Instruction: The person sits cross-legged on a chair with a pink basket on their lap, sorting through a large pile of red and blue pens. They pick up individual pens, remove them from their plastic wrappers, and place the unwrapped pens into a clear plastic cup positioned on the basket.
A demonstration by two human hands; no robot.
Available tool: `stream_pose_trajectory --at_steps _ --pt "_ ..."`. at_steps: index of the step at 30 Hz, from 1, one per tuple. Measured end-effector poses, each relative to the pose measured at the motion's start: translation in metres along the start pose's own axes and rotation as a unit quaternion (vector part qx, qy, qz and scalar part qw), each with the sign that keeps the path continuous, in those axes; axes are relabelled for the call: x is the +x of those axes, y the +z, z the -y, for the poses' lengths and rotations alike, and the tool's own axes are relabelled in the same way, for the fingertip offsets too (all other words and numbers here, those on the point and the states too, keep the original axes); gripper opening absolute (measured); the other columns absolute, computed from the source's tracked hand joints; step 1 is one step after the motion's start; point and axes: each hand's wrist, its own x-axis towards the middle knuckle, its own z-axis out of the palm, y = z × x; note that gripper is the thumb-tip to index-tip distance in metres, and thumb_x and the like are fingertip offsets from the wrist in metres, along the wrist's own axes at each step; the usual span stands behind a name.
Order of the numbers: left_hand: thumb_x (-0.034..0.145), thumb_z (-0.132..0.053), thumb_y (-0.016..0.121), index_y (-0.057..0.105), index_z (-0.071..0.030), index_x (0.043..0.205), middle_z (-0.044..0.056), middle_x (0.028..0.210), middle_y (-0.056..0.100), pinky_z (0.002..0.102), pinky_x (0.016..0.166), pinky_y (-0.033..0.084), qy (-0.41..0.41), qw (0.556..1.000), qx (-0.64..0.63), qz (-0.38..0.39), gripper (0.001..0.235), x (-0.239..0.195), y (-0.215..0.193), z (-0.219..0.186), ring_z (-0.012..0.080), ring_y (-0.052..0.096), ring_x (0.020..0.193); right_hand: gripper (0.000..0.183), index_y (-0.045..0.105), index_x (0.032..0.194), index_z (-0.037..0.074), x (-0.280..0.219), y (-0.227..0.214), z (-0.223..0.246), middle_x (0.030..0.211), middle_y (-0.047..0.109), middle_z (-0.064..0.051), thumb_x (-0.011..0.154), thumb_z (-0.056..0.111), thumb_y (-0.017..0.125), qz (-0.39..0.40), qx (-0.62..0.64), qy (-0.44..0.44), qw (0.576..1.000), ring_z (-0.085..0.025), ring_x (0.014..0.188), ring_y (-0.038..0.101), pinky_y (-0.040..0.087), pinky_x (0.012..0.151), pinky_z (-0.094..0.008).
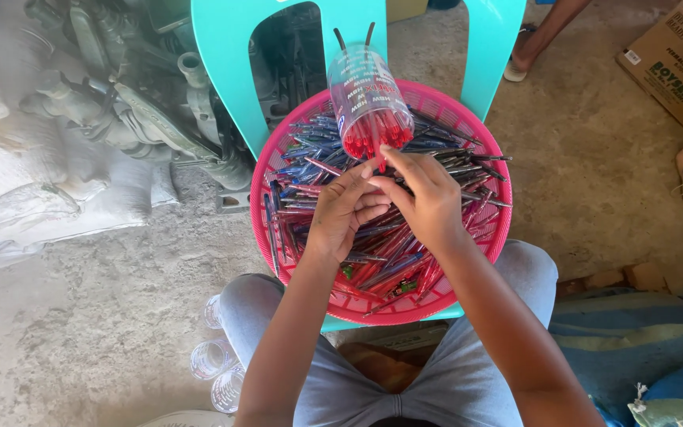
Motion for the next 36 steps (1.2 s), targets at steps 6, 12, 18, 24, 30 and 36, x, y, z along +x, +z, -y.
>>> stream_pose_trajectory --at_steps 6,12,18,24,30,36 --pt "0.103 -0.032 0.062 0.058 -0.006 0.144 0.009 0.114 0.073 0.031 0.086 0.063 0.007 0.999 0.033 -0.001 0.049 -0.003 0.008 -0.006 0.0161 0.075 0.097 0.024 0.069 0.115 0.005 -0.003 0.004 -0.004 0.11 0.071 -0.011 0.094 0.006 0.08 -0.021 0.034 0.044 0.998 -0.029 0.099 0.072 0.059 0.082 -0.037" --pt "0.103 -0.036 0.057 0.054 -0.013 0.149 0.008 0.117 0.072 0.032 0.086 0.062 0.002 0.998 0.061 0.004 0.052 -0.008 0.017 -0.012 0.0152 0.074 0.097 0.02 0.07 0.115 0.005 0.0 0.003 -0.004 0.112 0.071 -0.011 0.096 0.002 0.076 0.0 -0.007 0.038 0.999 -0.031 0.104 0.069 0.057 0.089 -0.041" --pt "0.104 -0.033 0.054 0.053 -0.014 0.149 0.005 0.114 0.072 0.029 0.083 0.062 0.018 0.996 0.089 -0.017 0.049 -0.01 0.022 -0.014 0.0126 0.073 0.094 0.025 0.07 0.12 0.004 0.003 0.001 -0.002 0.115 0.067 -0.012 0.095 0.007 0.074 0.031 -0.028 0.039 0.998 -0.033 0.106 0.064 0.052 0.092 -0.045" --pt "0.103 -0.005 0.067 0.061 -0.002 0.125 0.006 0.098 0.07 0.027 0.075 0.056 0.347 0.892 0.28 -0.073 0.023 -0.079 0.059 -0.011 0.0114 0.065 0.083 0.024 0.07 0.122 0.006 0.003 -0.002 -0.004 0.116 0.065 -0.012 0.099 0.01 0.073 0.041 -0.005 0.044 0.998 -0.033 0.108 0.062 0.049 0.094 -0.047" --pt "0.109 -0.018 0.06 0.057 0.002 0.119 0.009 0.107 0.063 0.028 0.087 0.053 0.299 0.84 0.333 0.307 0.022 -0.172 0.094 -0.04 0.0185 0.064 0.098 0.017 0.069 0.117 0.006 -0.005 0.0 -0.008 0.113 0.065 -0.012 0.1 0.005 0.073 0.042 0.013 0.039 0.998 -0.034 0.108 0.063 0.049 0.095 -0.046" --pt "0.117 -0.019 0.052 0.057 0.003 0.127 0.007 0.114 0.062 0.023 0.092 0.051 0.19 0.849 0.288 0.401 0.024 -0.187 0.116 -0.058 0.014 0.063 0.105 0.017 0.069 0.117 0.006 -0.004 0.002 -0.013 0.113 0.065 -0.011 0.101 0.001 0.072 0.026 -0.005 0.03 0.999 -0.032 0.107 0.063 0.049 0.094 -0.045"
